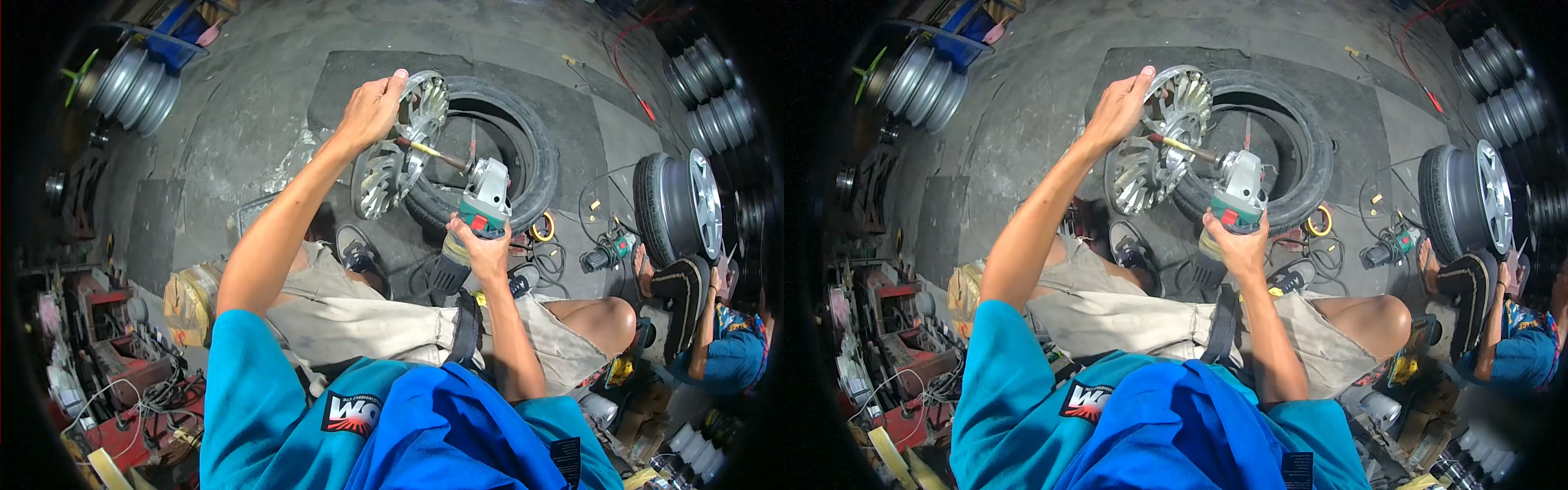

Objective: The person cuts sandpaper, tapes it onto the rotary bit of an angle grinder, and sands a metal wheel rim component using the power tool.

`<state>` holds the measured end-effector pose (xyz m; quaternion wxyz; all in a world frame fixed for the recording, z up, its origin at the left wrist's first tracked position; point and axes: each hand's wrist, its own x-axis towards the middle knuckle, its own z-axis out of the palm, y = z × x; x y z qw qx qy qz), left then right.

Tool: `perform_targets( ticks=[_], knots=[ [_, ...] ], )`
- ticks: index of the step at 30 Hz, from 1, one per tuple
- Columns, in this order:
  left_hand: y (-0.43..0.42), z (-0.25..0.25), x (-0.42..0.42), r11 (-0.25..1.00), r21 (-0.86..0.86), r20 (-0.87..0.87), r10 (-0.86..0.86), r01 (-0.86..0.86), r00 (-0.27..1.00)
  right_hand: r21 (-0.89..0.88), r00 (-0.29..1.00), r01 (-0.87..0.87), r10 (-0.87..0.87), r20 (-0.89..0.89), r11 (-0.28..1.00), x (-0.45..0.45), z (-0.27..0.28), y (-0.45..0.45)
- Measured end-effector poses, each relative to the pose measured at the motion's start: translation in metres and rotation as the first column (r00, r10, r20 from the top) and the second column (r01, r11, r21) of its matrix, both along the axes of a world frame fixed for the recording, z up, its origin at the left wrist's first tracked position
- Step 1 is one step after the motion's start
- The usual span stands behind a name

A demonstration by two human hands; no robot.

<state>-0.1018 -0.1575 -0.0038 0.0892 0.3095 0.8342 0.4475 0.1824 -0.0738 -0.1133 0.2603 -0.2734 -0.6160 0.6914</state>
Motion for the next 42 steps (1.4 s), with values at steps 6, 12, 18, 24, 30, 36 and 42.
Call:
perform_targets(
  ticks=[6,12,18,24,30,36,42],
  knots=[
    [-0.001,-0.001,0.0,1.0,0.017,0.006,0.006,-0.006,1.0,0.007,0.999,0.032,-0.032,0.026,0.999,0.004,-0.008,0.005],
    [0.002,-0.006,-0.003,0.999,0.045,0.006,-0.007,0.007,1.0,-0.194,1.0,0.007,-0.004,0.015,0.981,0.004,0.006,0.009],
    [0.006,0.002,-0.006,0.998,-0.07,0.026,-0.006,0.008,1.0,0.017,0.998,-0.047,0.046,0.044,0.999,0.016,-0.007,0.006],
    [0.009,-0.002,-0.009,0.999,-0.053,0.002,-0.007,0.007,1.0,-0.003,0.999,-0.032,0.032,0.043,0.999,0.009,-0.002,0.001],
    [0.008,-0.001,-0.008,0.997,-0.075,0.036,-0.003,0.005,0.999,0.083,0.999,-0.035,0.032,0.041,0.996,0.011,-0.002,0.003],
    [0.008,-0.003,-0.01,0.998,-0.063,0.047,-0.009,0.012,0.999,-0.025,1.0,-0.021,0.021,0.007,0.999,0.012,-0.003,0.005],
    [0.01,-0.002,-0.012,0.996,-0.089,0.01,-0.008,0.009,1.0,0.044,0.997,-0.079,0.078,0.015,0.996,0.02,-0.004,0.005]
  ],
)
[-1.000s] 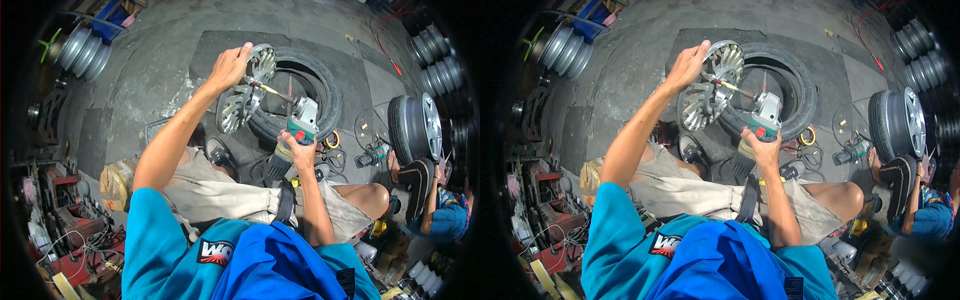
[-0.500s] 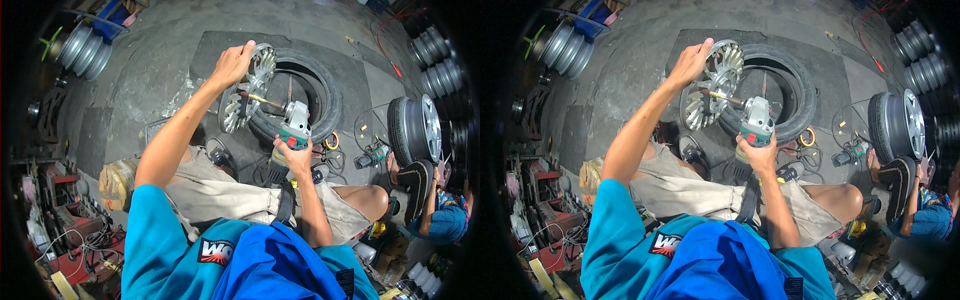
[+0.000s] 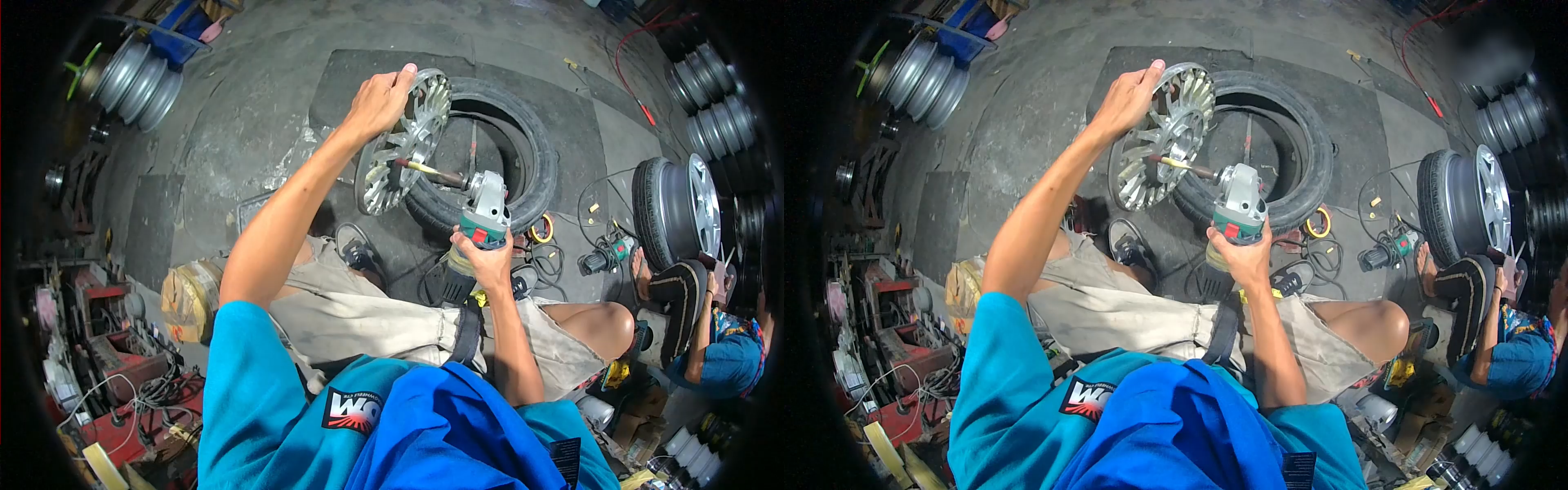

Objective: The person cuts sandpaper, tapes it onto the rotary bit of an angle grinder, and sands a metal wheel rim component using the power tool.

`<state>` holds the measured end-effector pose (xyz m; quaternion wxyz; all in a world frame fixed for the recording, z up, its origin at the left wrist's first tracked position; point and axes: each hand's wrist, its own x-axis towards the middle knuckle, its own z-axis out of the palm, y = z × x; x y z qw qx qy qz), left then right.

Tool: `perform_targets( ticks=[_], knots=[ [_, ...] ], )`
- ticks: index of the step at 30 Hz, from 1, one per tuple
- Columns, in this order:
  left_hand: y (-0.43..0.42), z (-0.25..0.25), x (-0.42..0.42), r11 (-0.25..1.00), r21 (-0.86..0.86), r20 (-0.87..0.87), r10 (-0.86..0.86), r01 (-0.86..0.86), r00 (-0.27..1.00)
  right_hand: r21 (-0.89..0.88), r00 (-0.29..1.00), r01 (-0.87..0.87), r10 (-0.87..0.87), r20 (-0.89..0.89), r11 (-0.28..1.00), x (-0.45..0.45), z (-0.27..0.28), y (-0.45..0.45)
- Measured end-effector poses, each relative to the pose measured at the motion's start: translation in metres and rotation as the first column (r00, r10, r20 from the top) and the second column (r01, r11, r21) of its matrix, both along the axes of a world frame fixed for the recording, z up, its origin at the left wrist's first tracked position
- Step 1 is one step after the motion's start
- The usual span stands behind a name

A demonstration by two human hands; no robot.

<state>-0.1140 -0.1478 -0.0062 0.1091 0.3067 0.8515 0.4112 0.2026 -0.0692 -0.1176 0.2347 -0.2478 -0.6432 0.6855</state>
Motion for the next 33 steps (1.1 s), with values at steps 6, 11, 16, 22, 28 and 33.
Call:
perform_targets(
  ticks=[6,11,16,22,28,33],
  knots=[
    [0.001,0.002,0.004,0.999,0.029,-0.002,-0.016,0.016,1.0,-0.035,0.997,0.076,-0.075,0.013,0.996,-0.015,-0.004,0.014],
    [0.004,0.005,0.001,1.0,-0.024,0.02,0.009,-0.008,1.0,-0.057,0.996,0.072,-0.068,0.059,0.996,-0.009,-0.011,0.015],
    [0.014,-0.002,-0.01,1.0,0.019,-0.027,-0.01,0.011,1.0,-0.006,0.992,0.03,-0.029,0.122,1.0,0.006,-0.017,0.003],
    [0.005,-0.004,-0.009,0.995,-0.049,-0.137,-0.097,0.091,0.986,0.012,0.994,0.046,-0.047,0.1,0.999,0.005,-0.014,0.002],
    [-0.012,-0.001,0.008,0.976,-0.03,-0.204,-0.218,0.217,0.954,-0.07,0.995,0.085,-0.088,-0.046,0.994,-0.014,-0.009,0.013],
    [-0.043,0.017,0.039,0.948,-0.202,-0.122,-0.272,0.245,0.955,-0.194,0.99,0.135,-0.142,-0.023,0.972,-0.025,0.005,0.02]
  ],
)
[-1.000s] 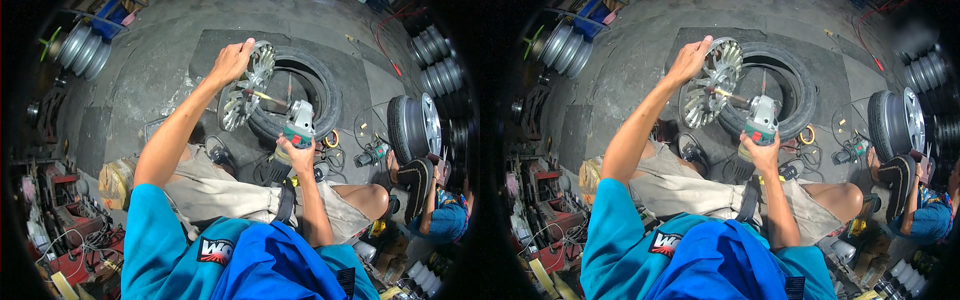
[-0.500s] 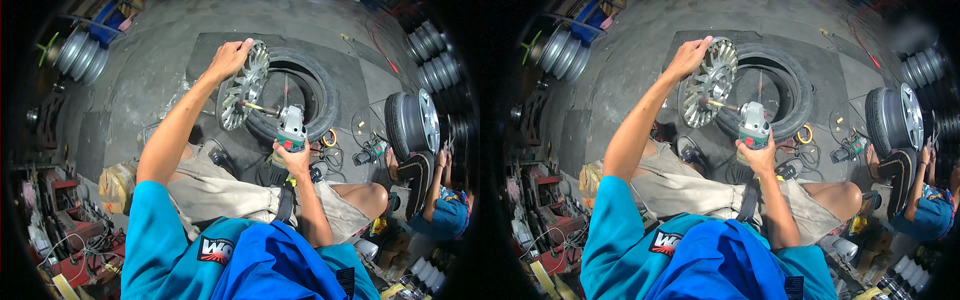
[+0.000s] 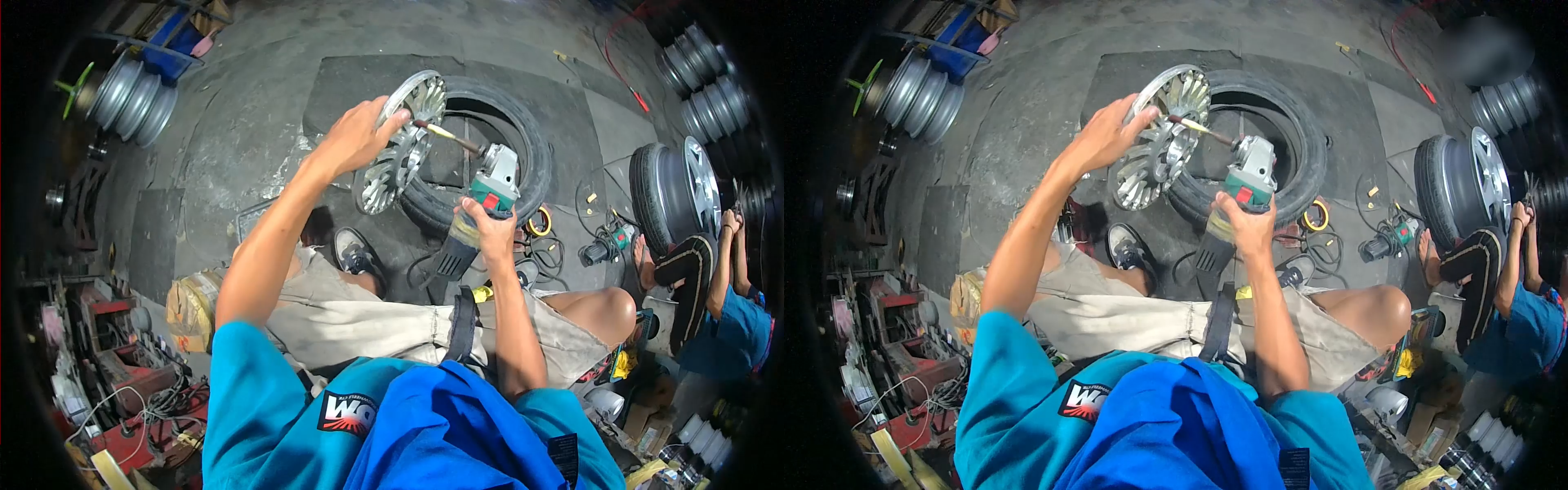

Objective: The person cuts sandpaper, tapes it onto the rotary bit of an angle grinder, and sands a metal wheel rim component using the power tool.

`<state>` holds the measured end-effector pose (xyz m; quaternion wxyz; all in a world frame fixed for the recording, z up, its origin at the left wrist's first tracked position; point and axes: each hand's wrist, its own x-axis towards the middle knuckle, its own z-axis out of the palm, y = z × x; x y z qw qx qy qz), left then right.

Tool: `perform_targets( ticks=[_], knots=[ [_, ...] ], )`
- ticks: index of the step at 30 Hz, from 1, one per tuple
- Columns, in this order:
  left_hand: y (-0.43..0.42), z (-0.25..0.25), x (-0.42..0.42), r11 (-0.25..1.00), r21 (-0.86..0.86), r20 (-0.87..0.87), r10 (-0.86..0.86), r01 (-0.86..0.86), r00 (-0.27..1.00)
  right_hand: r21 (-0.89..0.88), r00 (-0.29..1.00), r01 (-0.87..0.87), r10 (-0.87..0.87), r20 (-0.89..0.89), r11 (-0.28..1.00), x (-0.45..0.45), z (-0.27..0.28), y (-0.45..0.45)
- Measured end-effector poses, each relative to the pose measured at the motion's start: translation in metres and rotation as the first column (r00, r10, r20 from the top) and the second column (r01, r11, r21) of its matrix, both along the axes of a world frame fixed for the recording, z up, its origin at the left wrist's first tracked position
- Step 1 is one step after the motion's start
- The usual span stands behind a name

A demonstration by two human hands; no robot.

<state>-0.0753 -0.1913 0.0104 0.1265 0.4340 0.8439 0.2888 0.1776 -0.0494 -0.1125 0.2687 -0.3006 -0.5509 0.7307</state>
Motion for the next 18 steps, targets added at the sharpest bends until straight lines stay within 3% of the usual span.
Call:
perform_targets(
  ticks=[2,7,10,12,14,17,18],
  knots=[
    [-0.004,-0.005,0.009,0.999,0.043,-0.006,0.019,-0.018,1.0,-0.009,0.997,0.068,-0.069,-0.025,0.998,0.0,-0.001,0.003],
    [-0.02,-0.001,0.018,0.991,-0.064,-0.034,0.117,-0.119,0.993,-0.144,0.987,0.16,-0.159,0.014,0.977,0.017,-0.011,0.012],
    [-0.034,0.01,0.017,0.993,-0.109,0.096,0.056,-0.046,0.994,-0.116,0.985,0.174,-0.171,0.034,0.978,0.027,-0.014,0.011],
    [-0.038,0.005,0.02,1.0,-0.021,0.043,0.007,-0.006,0.999,-0.124,0.985,0.172,-0.169,0.036,0.977,0.03,-0.01,0.008],
    [-0.042,0.009,0.026,1.0,-0.001,0.378,-0.02,0.023,0.926,-0.13,0.987,0.16,-0.157,0.033,0.979,0.031,-0.005,0.006],
    [-0.024,0.003,0.007,0.994,0.113,0.352,-0.042,0.002,0.935,-0.115,0.99,0.138,-0.132,0.056,0.984,0.036,-0.007,0.01],
    [-0.017,0.013,0.004,0.989,0.15,0.36,-0.039,-0.017,0.932,-0.039,0.988,0.135,-0.132,0.074,0.99,0.039,-0.015,0.012]
  ],
)
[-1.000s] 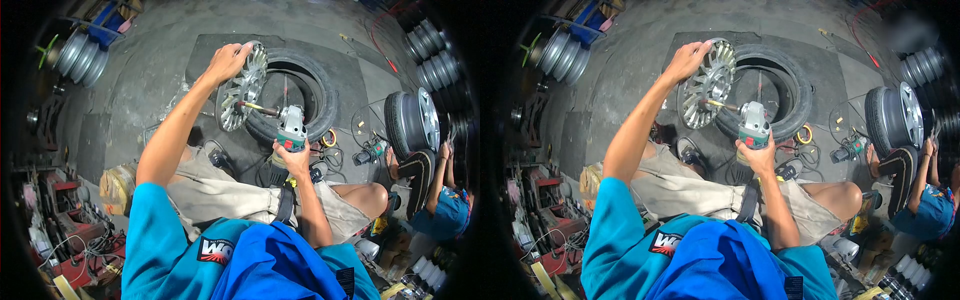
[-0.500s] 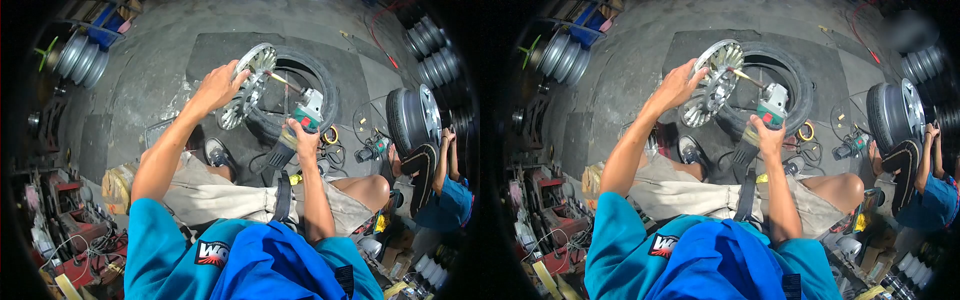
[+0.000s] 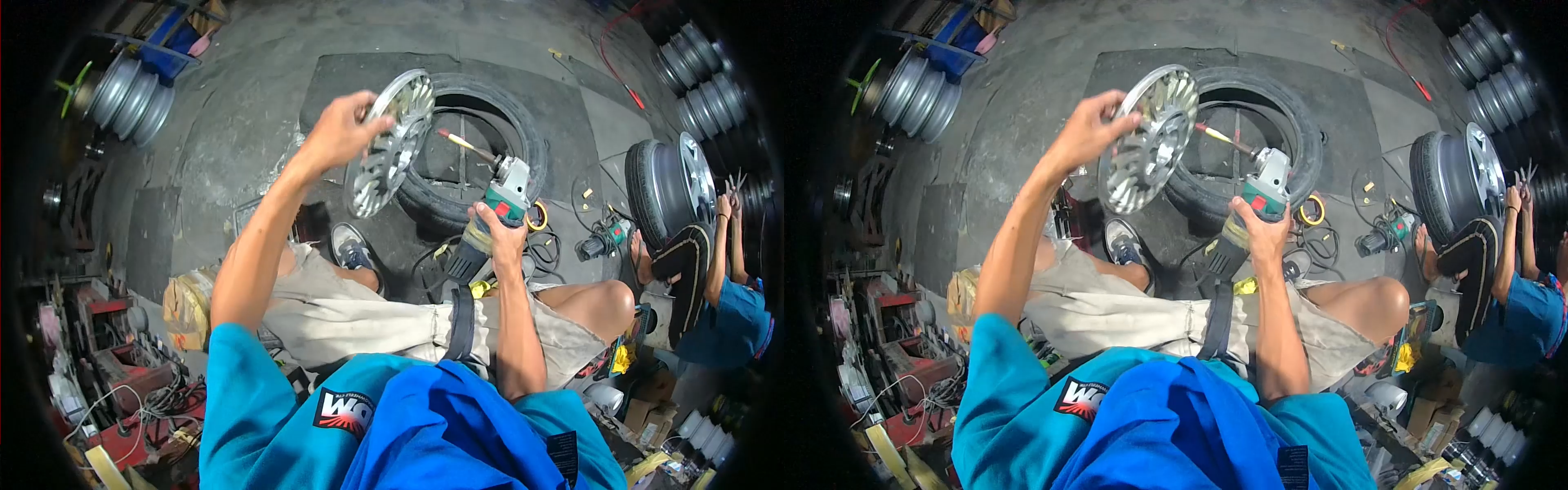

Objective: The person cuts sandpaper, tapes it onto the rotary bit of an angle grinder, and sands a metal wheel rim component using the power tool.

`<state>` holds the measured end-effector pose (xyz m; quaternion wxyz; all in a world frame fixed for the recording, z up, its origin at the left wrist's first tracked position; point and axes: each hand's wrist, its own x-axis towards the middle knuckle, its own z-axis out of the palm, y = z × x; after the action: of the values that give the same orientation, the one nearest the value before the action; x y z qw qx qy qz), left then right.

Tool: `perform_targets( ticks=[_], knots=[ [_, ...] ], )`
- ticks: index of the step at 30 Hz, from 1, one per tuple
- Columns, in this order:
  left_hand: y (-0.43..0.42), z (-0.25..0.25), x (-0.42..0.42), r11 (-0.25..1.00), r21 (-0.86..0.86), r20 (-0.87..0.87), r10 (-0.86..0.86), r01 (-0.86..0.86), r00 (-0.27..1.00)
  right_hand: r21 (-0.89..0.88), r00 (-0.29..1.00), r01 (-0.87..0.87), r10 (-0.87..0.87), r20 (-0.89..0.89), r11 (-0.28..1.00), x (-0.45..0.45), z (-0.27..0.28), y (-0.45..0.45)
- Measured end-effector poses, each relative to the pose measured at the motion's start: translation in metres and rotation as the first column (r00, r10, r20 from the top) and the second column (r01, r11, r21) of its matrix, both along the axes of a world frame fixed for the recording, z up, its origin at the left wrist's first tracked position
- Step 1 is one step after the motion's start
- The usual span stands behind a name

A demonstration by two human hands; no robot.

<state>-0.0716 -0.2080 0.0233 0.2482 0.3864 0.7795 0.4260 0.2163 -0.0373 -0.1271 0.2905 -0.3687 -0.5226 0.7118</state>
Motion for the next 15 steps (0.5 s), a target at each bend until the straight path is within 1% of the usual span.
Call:
perform_targets(
  ticks=[1,2,4,5,6,8,10,12,13,15],
  knots=[
    [0.01,0.01,-0.001,0.996,0.001,0.059,0.084,-0.085,0.995,0.074,1.0,-0.009,0.007,0.026,0.997,0.0,-0.007,0.002],
    [0.019,0.004,-0.008,0.996,0.006,0.053,0.085,-0.086,0.995,0.078,1.0,-0.009,0.008,0.02,0.997,-0.001,-0.008,0.0],
    [0.037,-0.013,-0.024,0.991,0.008,-0.04,0.133,-0.133,0.99,0.111,0.998,-0.061,0.057,0.039,0.992,0.003,-0.007,-0.003],
    [0.041,-0.01,-0.022,0.986,-0.001,-0.036,0.166,-0.166,0.985,0.085,0.996,-0.081,0.079,0.029,0.993,0.003,0.0,-0.008],
    [0.044,-0.013,-0.025,0.987,-0.001,-0.037,0.158,-0.158,0.987,0.085,0.997,-0.073,0.071,0.028,0.994,0.001,0.003,-0.011],
    [0.046,-0.02,-0.034,0.989,0.024,-0.055,0.144,-0.143,0.988,0.0,0.992,-0.118,0.118,-0.036,0.993,-0.001,0.006,-0.017],
    [0.047,-0.024,-0.04,0.989,0.032,-0.059,0.146,-0.144,0.987,0.031,0.993,-0.112,0.112,-0.024,0.993,-0.006,0.002,-0.022],
    [0.047,-0.026,-0.047,0.989,0.03,-0.062,0.147,-0.146,0.987,-0.007,0.992,-0.106,0.106,-0.075,0.994,-0.012,0.005,-0.027],
    [0.045,-0.028,-0.049,0.988,0.034,-0.066,0.152,-0.15,0.986,0.121,0.992,-0.108,0.114,-0.044,0.987,-0.014,-0.001,-0.027],
    [0.041,-0.028,-0.048,0.987,0.11,0.071,0.109,-0.116,0.992,0.158,0.993,-0.108,0.115,-0.04,0.982,-0.018,-0.003,-0.029]
  ],
)
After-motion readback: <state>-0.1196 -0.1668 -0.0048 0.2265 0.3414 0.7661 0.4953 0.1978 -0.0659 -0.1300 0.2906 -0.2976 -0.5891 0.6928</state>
